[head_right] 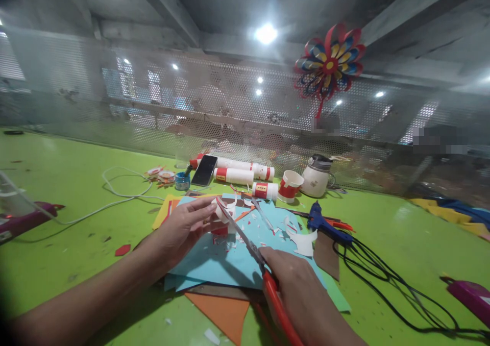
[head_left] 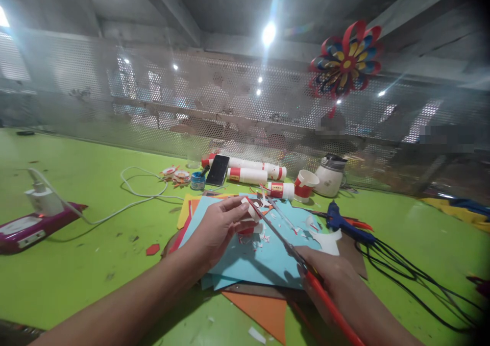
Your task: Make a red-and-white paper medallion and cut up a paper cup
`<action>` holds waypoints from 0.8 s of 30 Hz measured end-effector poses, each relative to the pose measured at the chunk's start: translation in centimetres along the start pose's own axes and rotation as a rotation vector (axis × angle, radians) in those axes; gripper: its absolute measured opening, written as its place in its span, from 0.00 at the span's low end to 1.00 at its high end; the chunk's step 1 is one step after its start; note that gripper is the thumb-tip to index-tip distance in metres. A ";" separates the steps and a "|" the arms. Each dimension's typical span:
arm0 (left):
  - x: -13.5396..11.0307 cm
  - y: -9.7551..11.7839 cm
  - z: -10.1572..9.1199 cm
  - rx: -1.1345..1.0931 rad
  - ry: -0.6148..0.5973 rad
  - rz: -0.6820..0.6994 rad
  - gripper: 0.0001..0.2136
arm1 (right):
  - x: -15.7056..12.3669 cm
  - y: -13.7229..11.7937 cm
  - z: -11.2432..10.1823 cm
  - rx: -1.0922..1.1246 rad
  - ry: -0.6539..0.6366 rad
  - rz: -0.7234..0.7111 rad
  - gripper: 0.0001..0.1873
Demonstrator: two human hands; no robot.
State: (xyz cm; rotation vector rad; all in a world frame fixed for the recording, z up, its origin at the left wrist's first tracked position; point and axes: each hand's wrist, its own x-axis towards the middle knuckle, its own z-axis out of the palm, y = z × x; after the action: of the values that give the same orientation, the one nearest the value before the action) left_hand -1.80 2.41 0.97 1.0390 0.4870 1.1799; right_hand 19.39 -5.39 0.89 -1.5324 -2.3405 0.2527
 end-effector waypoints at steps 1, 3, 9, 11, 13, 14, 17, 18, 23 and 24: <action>0.0 0.0 0.0 0.001 -0.002 0.001 0.09 | 0.0 0.0 0.0 -0.006 -0.002 0.004 0.12; -0.1 -0.1 0.0 0.000 0.003 -0.001 0.09 | -0.1 0.0 0.0 -0.007 -0.003 0.005 0.12; -0.2 0.1 0.3 -0.006 0.041 -0.017 0.09 | -0.4 0.1 0.4 -0.050 0.024 0.033 0.12; -0.1 0.1 0.4 -0.007 0.053 -0.019 0.09 | -0.5 0.1 0.6 -0.066 0.019 0.052 0.13; -0.1 0.1 0.4 -0.009 0.060 -0.022 0.10 | -0.4 0.1 0.7 -0.075 0.013 0.068 0.14; -0.1 0.1 0.3 -0.007 0.064 -0.024 0.10 | -0.4 0.1 0.7 -0.078 0.009 0.076 0.14; 0.0 0.0 0.2 0.007 0.055 -0.028 0.11 | -0.3 0.3 0.7 -0.083 -0.012 0.080 0.14; 0.0 0.0 0.2 0.011 0.048 -0.028 0.11 | -0.3 0.3 0.7 -0.083 -0.016 0.080 0.14; 0.0 0.0 0.0 -0.002 0.038 -0.012 0.11 | -0.3 0.1 0.5 -0.084 -0.017 0.088 0.12; 0.0 0.1 0.0 -0.004 0.042 -0.007 0.11 | -0.2 0.0 0.4 -0.076 -0.015 0.074 0.11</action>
State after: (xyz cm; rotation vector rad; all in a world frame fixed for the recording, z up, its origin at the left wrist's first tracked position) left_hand -1.83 2.45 1.05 1.0100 0.5201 1.1979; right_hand 19.35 -5.60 0.51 -1.6599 -2.3331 0.1961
